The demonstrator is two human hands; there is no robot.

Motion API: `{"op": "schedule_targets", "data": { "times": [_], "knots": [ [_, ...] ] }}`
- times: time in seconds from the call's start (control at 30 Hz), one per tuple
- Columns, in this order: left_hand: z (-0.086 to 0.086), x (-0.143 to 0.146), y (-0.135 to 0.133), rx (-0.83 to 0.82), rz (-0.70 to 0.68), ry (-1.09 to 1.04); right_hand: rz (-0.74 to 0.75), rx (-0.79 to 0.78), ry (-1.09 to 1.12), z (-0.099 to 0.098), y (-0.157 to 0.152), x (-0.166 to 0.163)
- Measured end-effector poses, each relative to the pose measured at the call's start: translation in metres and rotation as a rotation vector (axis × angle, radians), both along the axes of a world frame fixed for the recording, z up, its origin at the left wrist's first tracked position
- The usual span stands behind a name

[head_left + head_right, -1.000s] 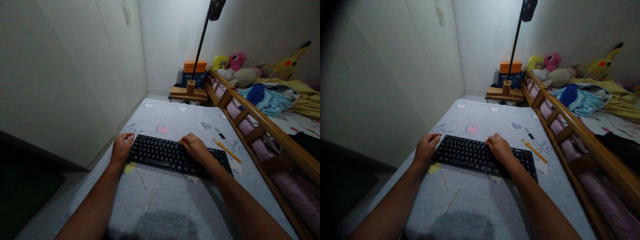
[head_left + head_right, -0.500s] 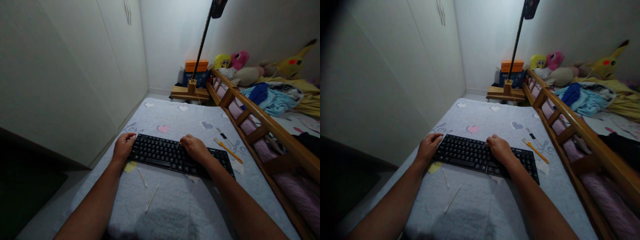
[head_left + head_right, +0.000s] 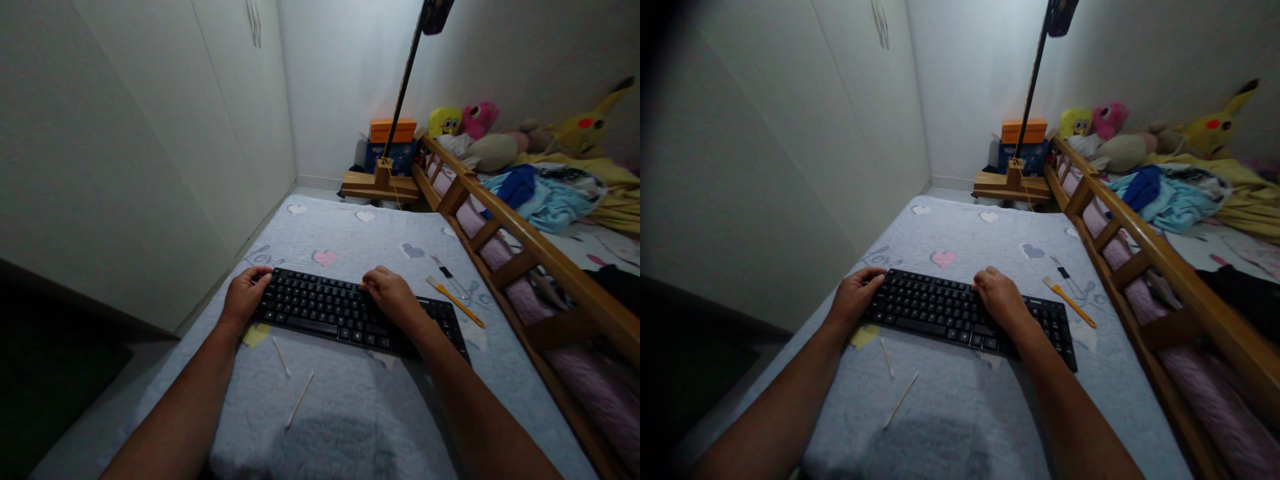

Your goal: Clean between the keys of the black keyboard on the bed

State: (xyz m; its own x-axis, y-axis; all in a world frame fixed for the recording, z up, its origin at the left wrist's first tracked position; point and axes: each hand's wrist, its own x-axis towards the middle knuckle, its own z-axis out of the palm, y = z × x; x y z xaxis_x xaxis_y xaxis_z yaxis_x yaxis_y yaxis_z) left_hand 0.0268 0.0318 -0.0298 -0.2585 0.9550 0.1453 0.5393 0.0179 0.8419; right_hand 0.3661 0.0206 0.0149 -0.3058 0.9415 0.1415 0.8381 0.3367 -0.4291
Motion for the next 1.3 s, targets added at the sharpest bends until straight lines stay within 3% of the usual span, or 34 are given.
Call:
{"op": "schedule_targets", "data": {
  "times": [0.2,0.83,1.17,1.3],
  "knots": [
    [-0.002,-0.001,0.0,-0.025,-0.02,-0.013,-0.003,-0.033,-0.122,-0.001,-0.002,-0.01],
    [-0.007,-0.002,0.002,-0.018,-0.026,-0.046,-0.072,-0.104,-0.236,0.013,-0.012,0.046],
    [-0.007,-0.003,0.002,-0.021,-0.016,-0.044,-0.026,-0.052,-0.25,0.014,-0.004,-0.001],
    [-0.006,-0.003,0.001,-0.03,-0.014,-0.03,-0.024,-0.051,-0.306,0.014,-0.007,0.004]
  ]
}}
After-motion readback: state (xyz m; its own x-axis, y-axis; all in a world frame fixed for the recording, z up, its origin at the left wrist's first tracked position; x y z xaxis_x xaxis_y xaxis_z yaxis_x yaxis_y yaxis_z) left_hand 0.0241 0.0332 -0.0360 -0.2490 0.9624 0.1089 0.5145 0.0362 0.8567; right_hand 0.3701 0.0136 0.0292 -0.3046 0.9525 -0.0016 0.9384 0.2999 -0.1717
